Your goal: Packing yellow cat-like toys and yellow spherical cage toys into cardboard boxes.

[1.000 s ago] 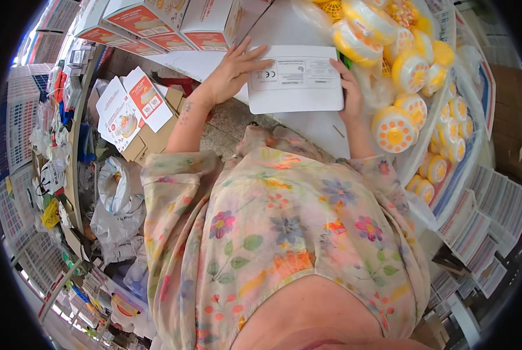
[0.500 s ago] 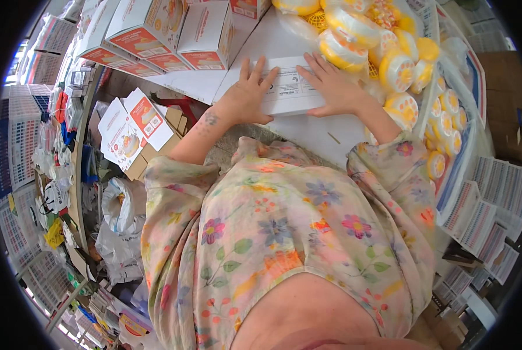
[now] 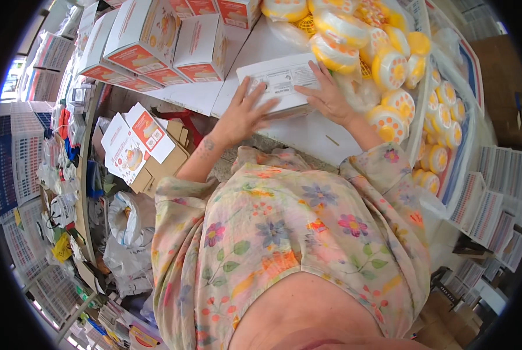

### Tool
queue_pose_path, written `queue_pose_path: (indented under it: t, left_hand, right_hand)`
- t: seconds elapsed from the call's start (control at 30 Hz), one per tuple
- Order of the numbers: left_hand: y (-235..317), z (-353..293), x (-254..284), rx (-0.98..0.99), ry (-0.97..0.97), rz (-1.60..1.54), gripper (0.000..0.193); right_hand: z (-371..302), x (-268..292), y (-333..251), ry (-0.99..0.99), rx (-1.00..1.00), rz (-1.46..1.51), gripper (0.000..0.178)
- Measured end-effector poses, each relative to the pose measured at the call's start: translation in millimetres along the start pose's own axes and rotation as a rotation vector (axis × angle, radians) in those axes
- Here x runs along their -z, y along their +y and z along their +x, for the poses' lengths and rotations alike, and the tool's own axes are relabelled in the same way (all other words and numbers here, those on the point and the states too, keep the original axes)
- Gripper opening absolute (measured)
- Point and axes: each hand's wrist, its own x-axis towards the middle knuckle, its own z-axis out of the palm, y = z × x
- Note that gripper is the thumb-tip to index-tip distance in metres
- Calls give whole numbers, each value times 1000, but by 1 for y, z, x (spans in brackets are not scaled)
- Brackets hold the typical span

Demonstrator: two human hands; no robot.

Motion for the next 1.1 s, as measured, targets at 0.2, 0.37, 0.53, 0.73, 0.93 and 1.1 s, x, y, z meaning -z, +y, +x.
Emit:
queue_pose_path:
  t: [0.2, 0.37, 0.53, 0.73, 0.93, 1.1]
  left_hand:
    - [33, 4, 2, 51, 25, 156, 64]
    - [43, 28, 0, 77, -35, 31, 57]
    - [36, 39, -4, 78, 45, -75, 53]
    - [42, 43, -7, 91, 67, -73, 50]
    - [44, 44, -10, 118, 59, -57, 51]
    - [43, 46, -10, 136, 53, -49, 51]
  right_hand:
    - [-12, -17, -13, 171, -373, 680, 40]
    - [-30, -27, -4, 403, -669, 917, 36]
    - [-92, -74, 66, 481, -895, 301, 27]
    - [-101, -94, 103, 175, -999, -11, 34]
    - [-95, -95, 98, 345, -1061, 153, 31]
    - [-136, -103, 77, 463, -1236, 540, 24]
